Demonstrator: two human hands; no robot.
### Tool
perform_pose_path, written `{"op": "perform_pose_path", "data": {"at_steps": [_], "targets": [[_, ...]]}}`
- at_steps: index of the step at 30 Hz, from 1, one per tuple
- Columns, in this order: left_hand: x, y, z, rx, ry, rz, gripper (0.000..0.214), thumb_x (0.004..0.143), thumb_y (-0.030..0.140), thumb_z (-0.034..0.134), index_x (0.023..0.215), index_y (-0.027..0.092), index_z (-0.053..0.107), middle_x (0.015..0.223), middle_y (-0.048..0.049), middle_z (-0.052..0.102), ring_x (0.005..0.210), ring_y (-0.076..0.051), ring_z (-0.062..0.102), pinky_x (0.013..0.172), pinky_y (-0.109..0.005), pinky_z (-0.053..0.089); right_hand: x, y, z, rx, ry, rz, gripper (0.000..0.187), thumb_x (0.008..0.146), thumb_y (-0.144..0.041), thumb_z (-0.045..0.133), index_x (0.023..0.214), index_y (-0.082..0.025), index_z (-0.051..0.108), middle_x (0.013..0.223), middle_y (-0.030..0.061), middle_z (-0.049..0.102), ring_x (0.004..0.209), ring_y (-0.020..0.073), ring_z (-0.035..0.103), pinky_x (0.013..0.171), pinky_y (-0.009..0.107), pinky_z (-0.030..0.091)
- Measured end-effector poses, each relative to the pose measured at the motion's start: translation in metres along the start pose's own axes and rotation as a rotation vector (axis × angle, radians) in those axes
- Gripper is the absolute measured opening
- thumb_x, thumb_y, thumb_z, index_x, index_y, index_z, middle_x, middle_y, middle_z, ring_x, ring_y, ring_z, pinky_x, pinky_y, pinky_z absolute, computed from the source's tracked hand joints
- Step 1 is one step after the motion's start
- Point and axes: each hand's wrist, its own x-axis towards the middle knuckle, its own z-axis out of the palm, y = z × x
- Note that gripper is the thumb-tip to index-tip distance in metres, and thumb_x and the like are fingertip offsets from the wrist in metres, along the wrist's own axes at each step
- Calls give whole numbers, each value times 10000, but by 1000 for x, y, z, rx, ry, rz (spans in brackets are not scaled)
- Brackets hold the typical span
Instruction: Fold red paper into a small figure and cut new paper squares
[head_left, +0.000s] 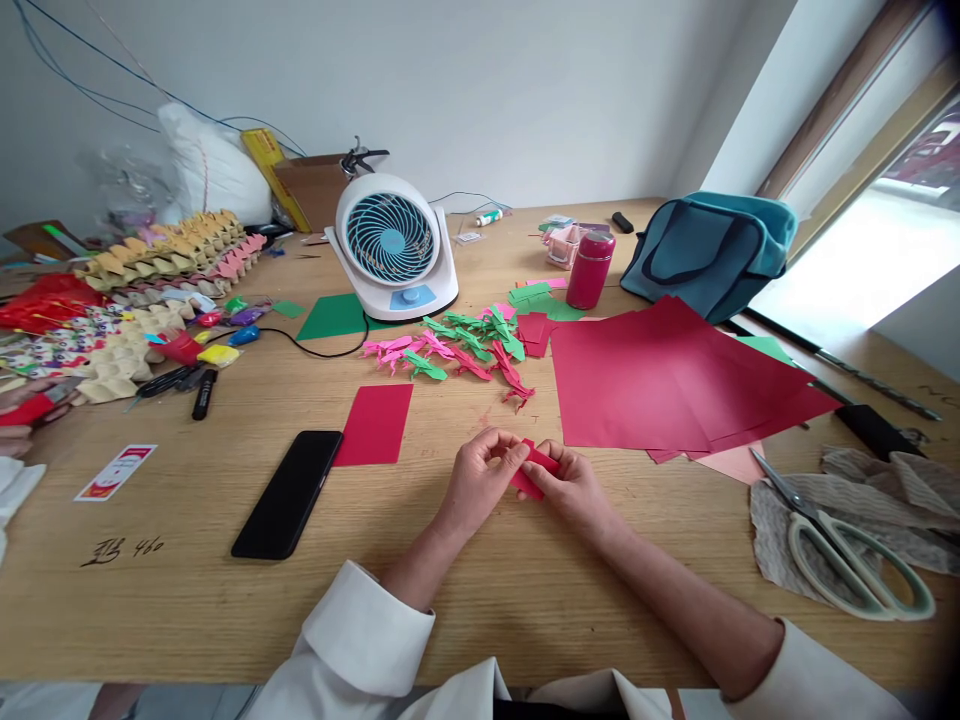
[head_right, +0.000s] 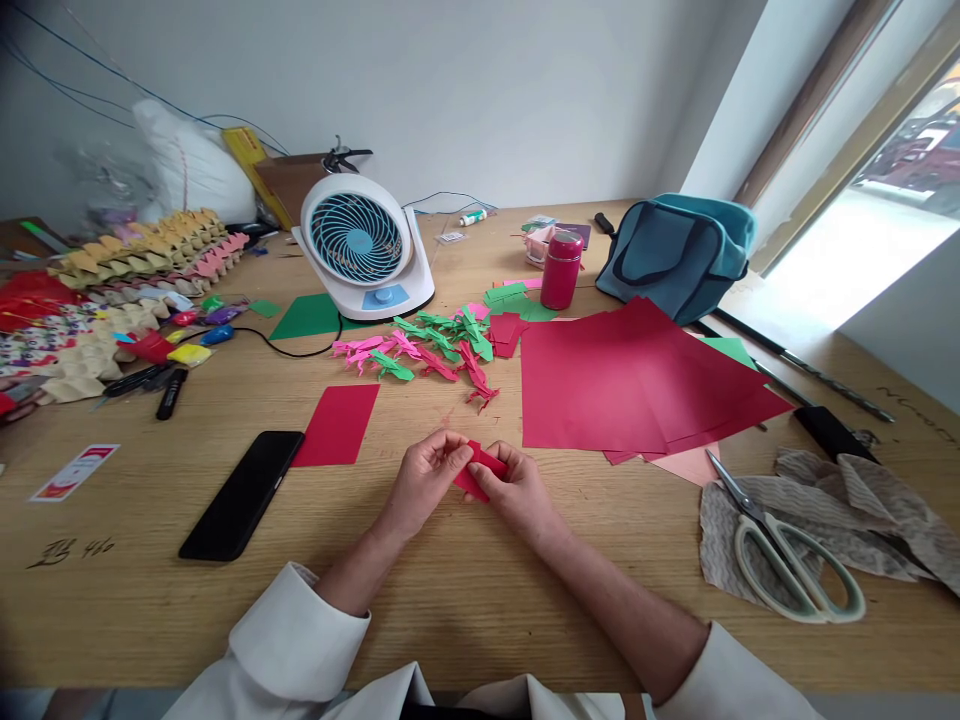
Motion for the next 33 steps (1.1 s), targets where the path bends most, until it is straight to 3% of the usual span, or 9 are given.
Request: {"op": "perform_pose_path", "data": {"at_steps": [3,7,13,33], "targets": [[-1,-4,2,16,-3,-24,165,784,311,682,784,151,644,737,-6,614,661,-125,563,614,-226,469,1,1,0,5,-7,-7,408,743,-539,747,732,-199,522,617,-14,650,556,131,589,555,242,417],[-1,-7,3,47,22,-31,172,806,311,660,760,145,649,747,-15,614,662,-129,561,596,-232,463,0,2,-1,-20,-20,-37,398,758,-527,738,740,-191,524,621,-25,609,569,112,528,555,235,373],[-1,-2,3,154,59,80,128,812,239,654,720,151,638,724,-6,616,710,-135,563,704,-250,442,1,-1,0,-1,-15,-51,427,716,-528,768,703,-181,519,597,-56,495,537,78,395,527,227,294],[1,-3,-1,121,43,109,240,863,294,605,667,155,614,683,4,570,682,-127,534,688,-238,422,1,-8,1,58,-53,-27,423,687,-523,785,701,-184,532,583,-51,500,530,86,380,526,234,294]]}}
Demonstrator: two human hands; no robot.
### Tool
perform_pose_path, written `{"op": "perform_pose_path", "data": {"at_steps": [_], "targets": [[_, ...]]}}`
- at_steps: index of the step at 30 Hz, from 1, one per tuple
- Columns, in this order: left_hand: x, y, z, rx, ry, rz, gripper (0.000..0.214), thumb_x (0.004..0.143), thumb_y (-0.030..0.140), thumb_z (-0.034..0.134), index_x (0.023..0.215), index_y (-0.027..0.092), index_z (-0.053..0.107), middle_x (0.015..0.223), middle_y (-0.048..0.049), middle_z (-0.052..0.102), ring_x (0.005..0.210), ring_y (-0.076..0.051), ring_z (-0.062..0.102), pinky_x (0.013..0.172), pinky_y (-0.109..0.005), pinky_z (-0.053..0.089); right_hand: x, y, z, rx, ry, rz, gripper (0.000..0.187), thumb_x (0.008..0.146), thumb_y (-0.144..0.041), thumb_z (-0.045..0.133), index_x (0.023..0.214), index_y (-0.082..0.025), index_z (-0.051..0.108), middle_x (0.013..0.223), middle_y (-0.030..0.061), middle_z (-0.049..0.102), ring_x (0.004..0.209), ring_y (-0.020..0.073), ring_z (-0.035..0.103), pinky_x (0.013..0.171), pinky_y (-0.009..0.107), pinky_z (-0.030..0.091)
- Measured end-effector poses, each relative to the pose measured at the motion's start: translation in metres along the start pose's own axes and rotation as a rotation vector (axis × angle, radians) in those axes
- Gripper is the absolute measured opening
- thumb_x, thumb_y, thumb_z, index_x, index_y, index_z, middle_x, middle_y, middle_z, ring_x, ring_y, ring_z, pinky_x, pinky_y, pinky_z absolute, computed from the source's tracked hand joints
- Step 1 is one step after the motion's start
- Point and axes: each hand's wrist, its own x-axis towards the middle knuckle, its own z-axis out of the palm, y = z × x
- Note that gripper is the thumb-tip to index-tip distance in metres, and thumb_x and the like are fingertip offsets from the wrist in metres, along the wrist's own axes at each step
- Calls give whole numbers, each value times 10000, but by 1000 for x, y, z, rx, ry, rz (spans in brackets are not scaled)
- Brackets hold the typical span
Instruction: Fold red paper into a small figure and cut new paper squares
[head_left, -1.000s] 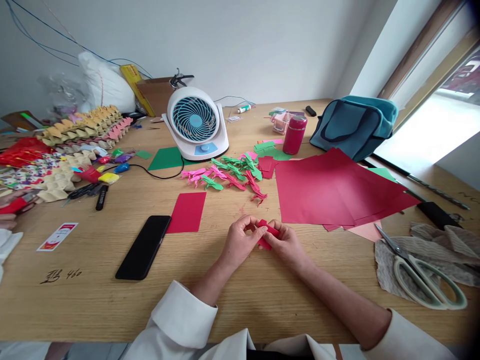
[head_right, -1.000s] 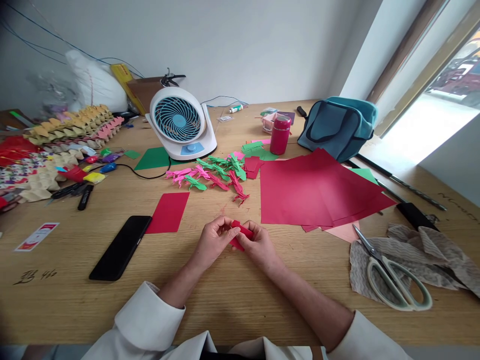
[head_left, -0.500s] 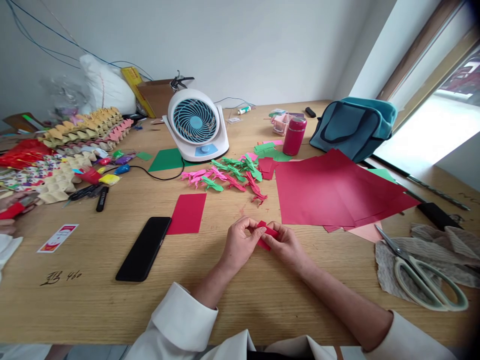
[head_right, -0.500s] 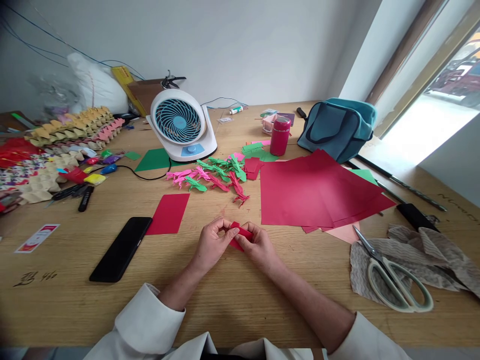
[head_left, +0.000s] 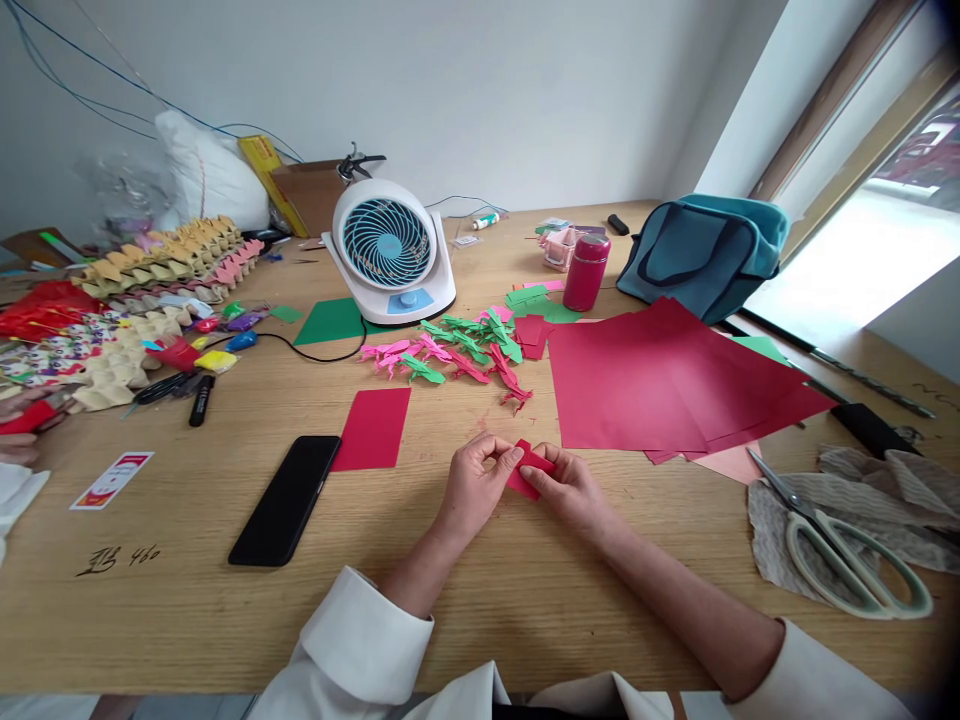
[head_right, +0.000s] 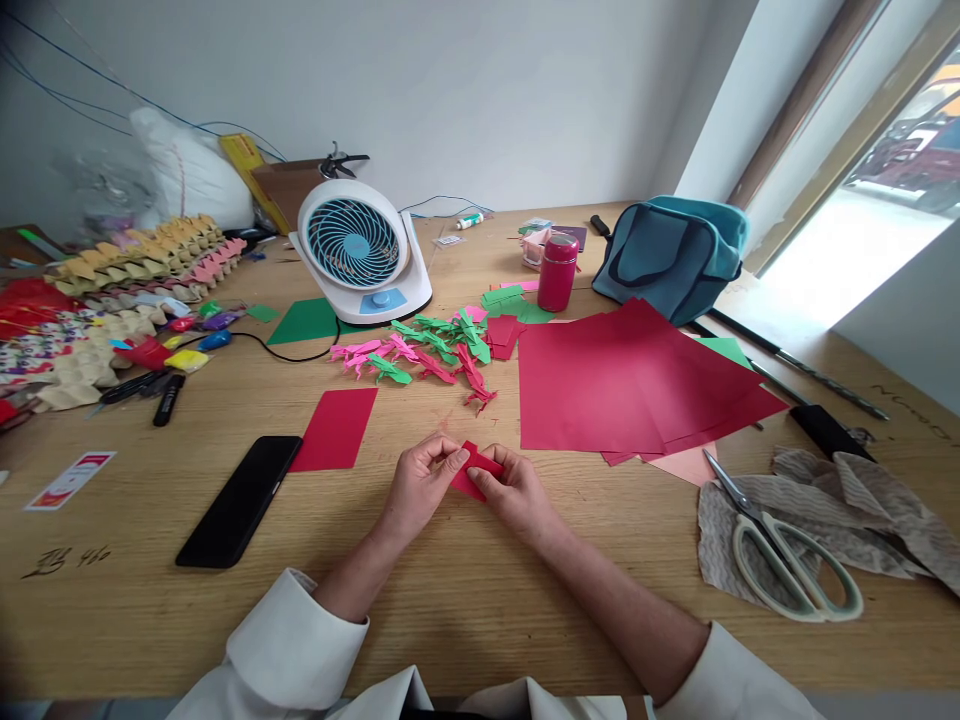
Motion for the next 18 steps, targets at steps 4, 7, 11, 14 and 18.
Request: {"op": "perform_pose_path", "data": {"at_steps": [4,7,11,14,18], "targets": [[0,-4,1,-39,-16,-18,260,881,321,588,681,157,609,699,4,565,696,-126,535,687,-232,424,0,2,-1,6,-6,-1,407,698,-508,781,705,-185,533,591,-52,506,533,86,388,529,230,301],[0,-7,2,-67,-28,-33,198,862,298,617,725,156,621,725,-1,580,704,-130,541,690,-239,434,2,6,-2,23,7,-13,409,697,-505,784,702,-189,524,591,-55,511,534,86,399,532,226,311],[0,-5,3,-48,-37,37,57,837,208,641,801,165,632,787,-13,604,754,-144,565,735,-260,454,4,9,-4,19,56,-67,381,703,-490,786,729,-198,544,653,-38,562,582,106,479,578,242,383],[-1,0,3,9,-34,154,19,844,163,631,839,180,624,838,-25,608,824,-159,574,796,-284,463,4,6,-9,-87,85,-195,284,770,-444,746,787,-210,585,749,-6,615,697,149,567,682,287,458],[-4,8,3,52,-36,302,101,850,138,621,927,197,593,939,-45,607,938,-183,583,880,-326,469,2,-2,-15,-282,104,-416,121,861,-333,665,856,-226,609,872,26,644,851,182,607,824,335,476]]}}
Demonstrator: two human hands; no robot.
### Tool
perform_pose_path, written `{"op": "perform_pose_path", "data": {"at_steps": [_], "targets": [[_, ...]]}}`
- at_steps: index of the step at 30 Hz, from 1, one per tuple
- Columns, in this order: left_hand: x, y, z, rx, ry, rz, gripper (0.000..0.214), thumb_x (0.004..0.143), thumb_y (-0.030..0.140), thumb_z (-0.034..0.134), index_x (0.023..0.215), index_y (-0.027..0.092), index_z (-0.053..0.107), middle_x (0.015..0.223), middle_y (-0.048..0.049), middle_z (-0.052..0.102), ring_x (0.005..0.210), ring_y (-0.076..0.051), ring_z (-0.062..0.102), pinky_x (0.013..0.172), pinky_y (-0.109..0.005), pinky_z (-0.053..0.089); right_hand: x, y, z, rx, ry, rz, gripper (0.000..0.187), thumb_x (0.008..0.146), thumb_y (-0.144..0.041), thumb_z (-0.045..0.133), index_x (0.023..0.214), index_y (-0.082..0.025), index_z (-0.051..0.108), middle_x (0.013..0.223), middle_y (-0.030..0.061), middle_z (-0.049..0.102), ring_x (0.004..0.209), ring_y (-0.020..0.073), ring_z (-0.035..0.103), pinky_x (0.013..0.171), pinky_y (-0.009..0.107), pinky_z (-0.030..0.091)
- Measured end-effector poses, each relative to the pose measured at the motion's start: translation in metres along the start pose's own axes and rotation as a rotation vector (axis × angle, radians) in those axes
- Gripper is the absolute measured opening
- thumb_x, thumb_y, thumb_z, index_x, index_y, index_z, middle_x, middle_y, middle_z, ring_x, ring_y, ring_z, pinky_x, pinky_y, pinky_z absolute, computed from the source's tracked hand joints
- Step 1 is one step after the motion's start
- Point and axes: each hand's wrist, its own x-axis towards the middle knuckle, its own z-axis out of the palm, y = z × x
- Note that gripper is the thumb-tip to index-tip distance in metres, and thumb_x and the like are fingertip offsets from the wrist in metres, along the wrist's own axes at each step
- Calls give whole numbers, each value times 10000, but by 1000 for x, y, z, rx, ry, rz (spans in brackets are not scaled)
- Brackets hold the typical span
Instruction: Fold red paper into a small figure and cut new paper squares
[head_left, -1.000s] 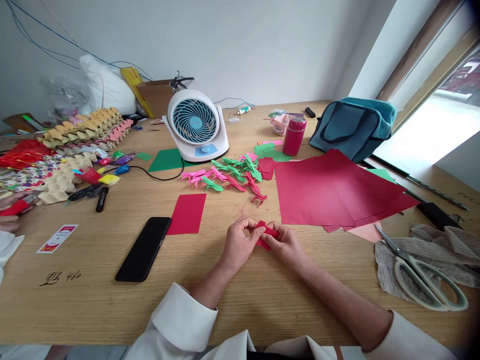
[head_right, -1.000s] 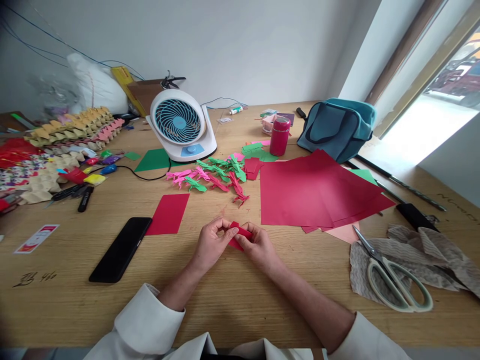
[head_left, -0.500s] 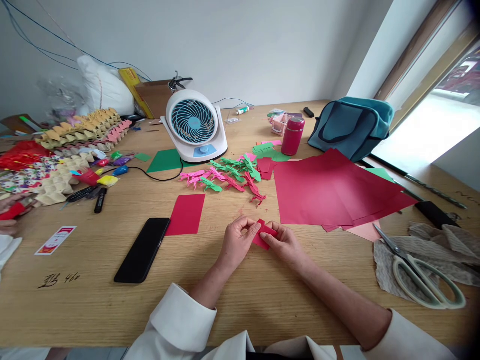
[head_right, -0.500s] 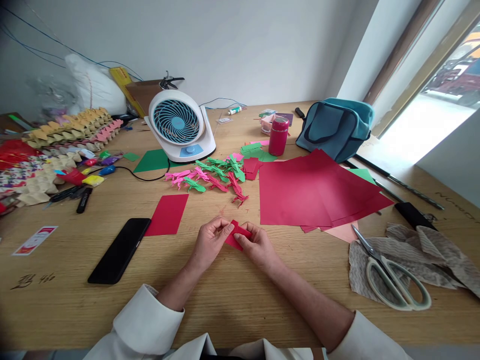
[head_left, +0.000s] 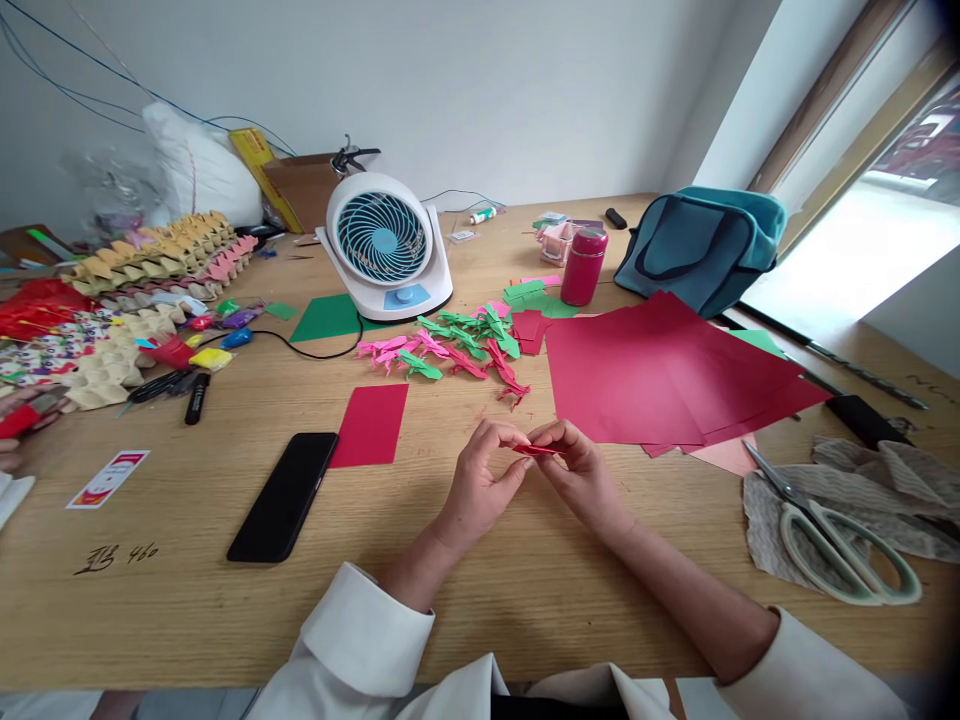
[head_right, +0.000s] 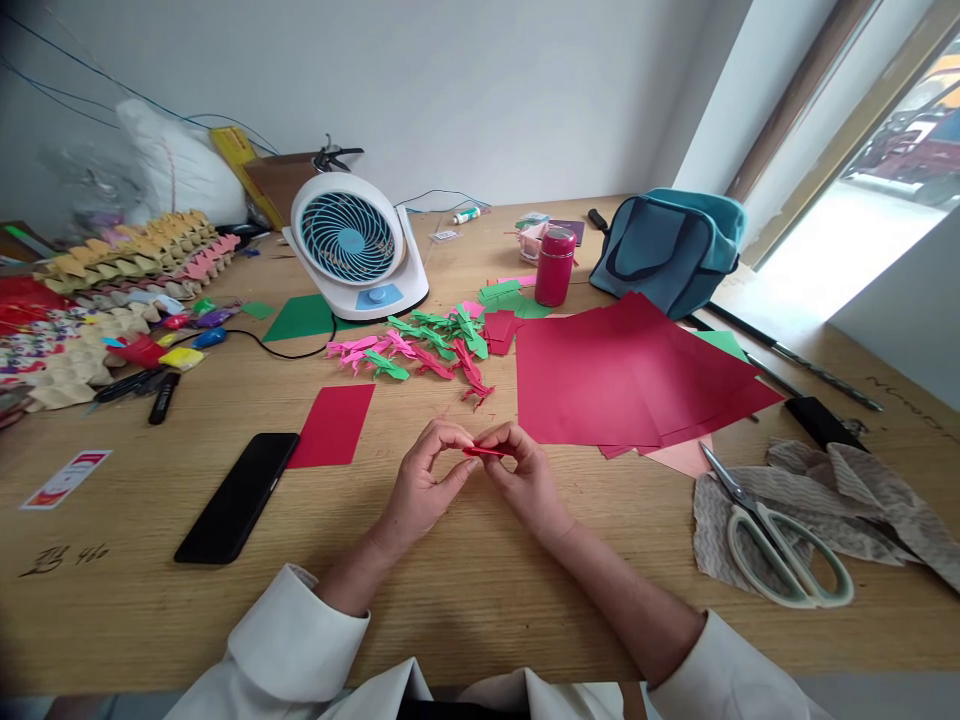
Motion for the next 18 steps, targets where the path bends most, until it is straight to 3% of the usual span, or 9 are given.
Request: {"op": "perform_pose_path", "data": {"at_steps": [5,12,15,18], "targets": [[-2,6,-1,57,-33,78,146,870,124,578,988,209,574,1008,-68,633,1015,-207,595,937,-370,459,0,-6,-4,-58,-15,-87,63,876,-284,648,844,-246,609,982,53,636,943,212,600,865,376,476],[-3,7,-6,124,-27,87,94,862,131,588,878,221,614,915,-37,673,942,-199,610,902,-355,451,-1,-13,-3,-33,-70,-82,70,859,-299,675,842,-248,629,1014,60,646,975,224,602,900,400,460],[-3,7,-5,96,22,29,65,849,141,609,843,206,614,856,-26,657,865,-178,608,852,-319,460,0,-14,-2,1,-110,-37,78,865,-316,673,883,-246,646,968,54,656,940,212,607,884,381,461],[-2,5,-3,42,79,-121,59,842,184,625,794,189,591,782,-11,625,772,-153,594,781,-279,466,2,-12,-2,72,-135,91,163,853,-383,687,911,-231,666,918,48,672,878,201,612,841,358,471]]}}
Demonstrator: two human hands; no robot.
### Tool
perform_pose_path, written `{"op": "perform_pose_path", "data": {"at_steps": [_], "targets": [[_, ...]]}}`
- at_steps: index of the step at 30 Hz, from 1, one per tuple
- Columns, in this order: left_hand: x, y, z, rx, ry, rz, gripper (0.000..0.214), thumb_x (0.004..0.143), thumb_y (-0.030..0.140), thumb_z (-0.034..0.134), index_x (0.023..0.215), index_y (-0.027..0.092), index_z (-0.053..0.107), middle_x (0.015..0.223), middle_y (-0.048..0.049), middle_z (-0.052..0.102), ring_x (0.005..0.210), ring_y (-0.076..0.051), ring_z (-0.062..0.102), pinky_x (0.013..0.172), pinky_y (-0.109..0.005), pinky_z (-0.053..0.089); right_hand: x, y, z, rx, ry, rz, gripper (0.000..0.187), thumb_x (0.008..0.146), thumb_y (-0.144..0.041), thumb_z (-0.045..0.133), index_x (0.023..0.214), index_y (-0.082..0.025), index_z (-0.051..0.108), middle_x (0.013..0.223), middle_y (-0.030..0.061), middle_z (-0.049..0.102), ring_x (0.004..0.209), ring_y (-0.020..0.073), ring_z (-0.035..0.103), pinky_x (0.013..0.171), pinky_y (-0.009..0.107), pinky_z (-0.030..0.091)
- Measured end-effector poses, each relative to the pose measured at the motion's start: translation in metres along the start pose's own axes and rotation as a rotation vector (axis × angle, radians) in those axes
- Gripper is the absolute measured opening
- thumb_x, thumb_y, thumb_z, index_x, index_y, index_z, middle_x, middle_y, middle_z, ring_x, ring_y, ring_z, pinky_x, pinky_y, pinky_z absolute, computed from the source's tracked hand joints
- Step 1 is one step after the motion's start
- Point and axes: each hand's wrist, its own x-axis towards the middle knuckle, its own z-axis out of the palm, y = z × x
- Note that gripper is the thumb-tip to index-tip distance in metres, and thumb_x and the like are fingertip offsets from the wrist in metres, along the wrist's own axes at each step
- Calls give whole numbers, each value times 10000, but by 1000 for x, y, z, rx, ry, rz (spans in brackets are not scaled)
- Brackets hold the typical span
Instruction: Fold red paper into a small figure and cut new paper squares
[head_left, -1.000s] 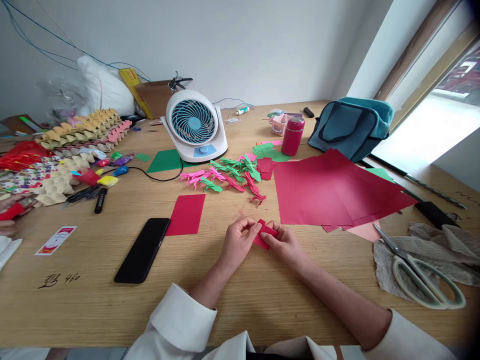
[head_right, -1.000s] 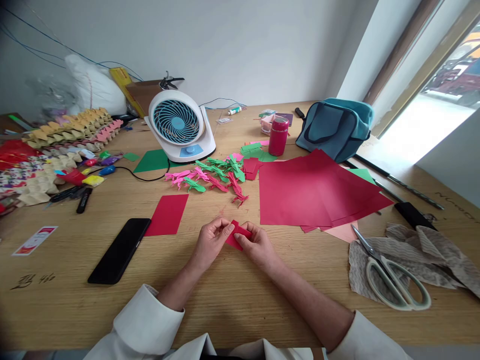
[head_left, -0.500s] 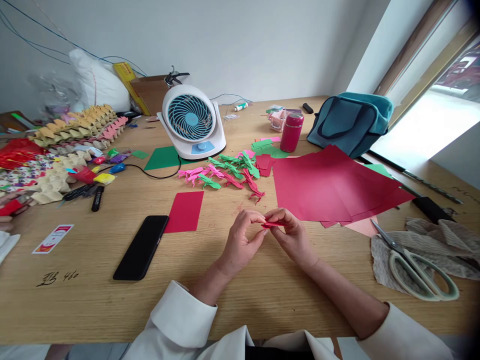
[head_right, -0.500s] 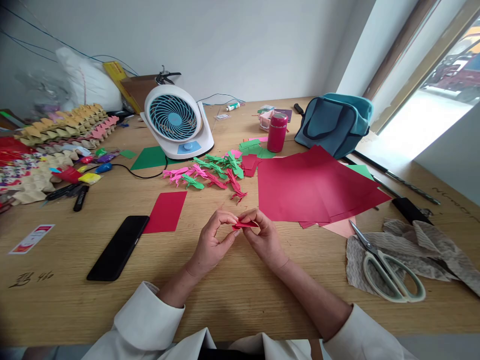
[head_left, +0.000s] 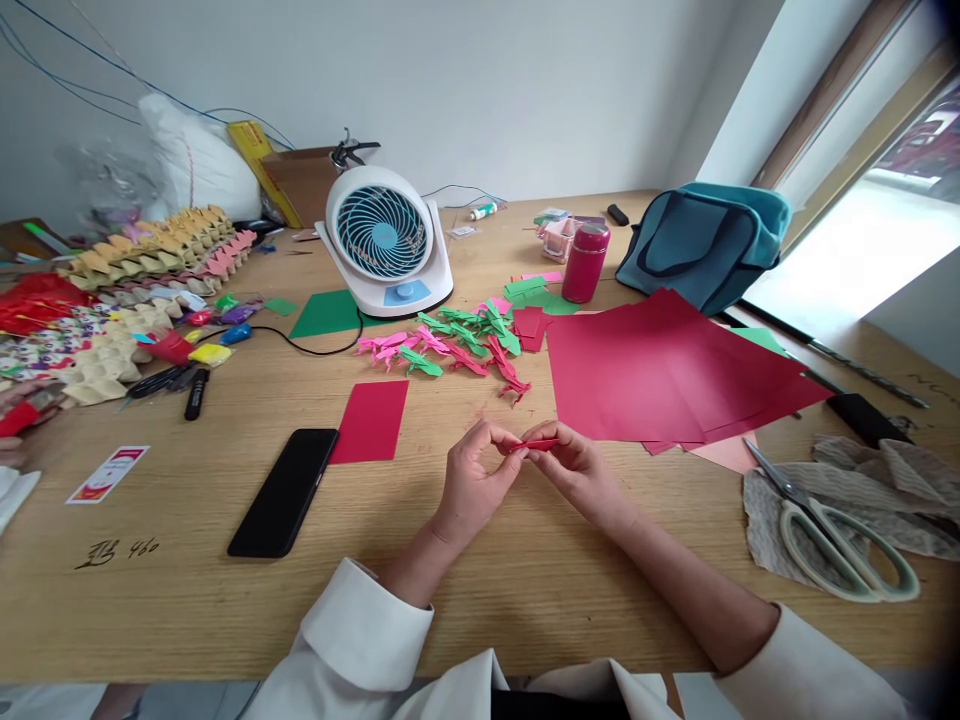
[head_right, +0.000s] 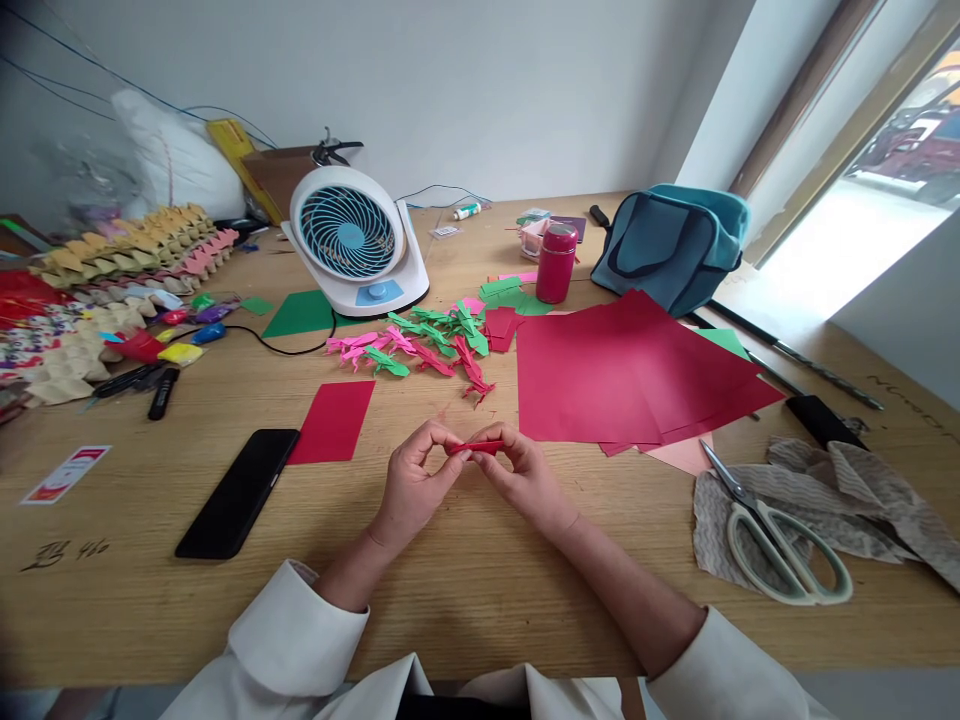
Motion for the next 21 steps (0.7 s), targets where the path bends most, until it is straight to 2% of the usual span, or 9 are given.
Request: {"op": "perform_pose_path", "data": {"at_steps": [2,5,8,11,15,18,21], "targets": [[1,-1,1,-63,-12,-95,84,836,210,634,779,180,580,755,-4,613,738,-141,581,756,-261,465,1,1,0,82,6,94,228,829,-435,703,873,-213,678,862,40,678,817,186,608,799,337,477],[2,-2,-1,-231,-99,-175,142,828,286,666,810,170,585,776,-11,621,751,-143,587,748,-253,474,2,1,1,221,14,208,276,776,-464,746,816,-197,687,782,18,665,734,157,583,744,301,476],[3,-3,-4,-391,-165,-204,220,895,380,592,903,160,610,861,-47,651,835,-166,611,806,-277,486,2,0,2,386,17,301,286,722,-435,797,879,-219,694,809,13,667,751,154,587,741,281,482],[3,-6,-3,-459,-143,-207,218,912,376,578,984,171,598,947,-62,654,891,-170,612,840,-287,492,2,0,3,511,-36,375,321,716,-387,803,986,-249,699,894,14,667,759,136,578,739,256,485],[3,-7,-1,-394,-146,-162,263,873,373,635,1065,193,617,1076,-92,611,994,-200,589,861,-307,504,0,2,5,612,-91,454,398,704,-355,800,1072,-272,673,864,1,641,707,124,547,703,251,491],[4,-7,-2,-307,-154,-88,191,866,360,643,958,194,664,1126,-104,589,1070,-222,569,886,-316,495,-1,4,5,631,-82,466,464,670,-357,822,1095,-277,654,827,-6,626,692,128,546,696,258,492],[4,-7,-3,-262,-138,-66,143,844,332,673,874,195,645,1078,-84,617,1058,-215,579,898,-316,480,-2,4,6,595,-99,440,477,687,-384,817,1120,-286,643,918,11,643,742,139,566,742,277,493]]}}
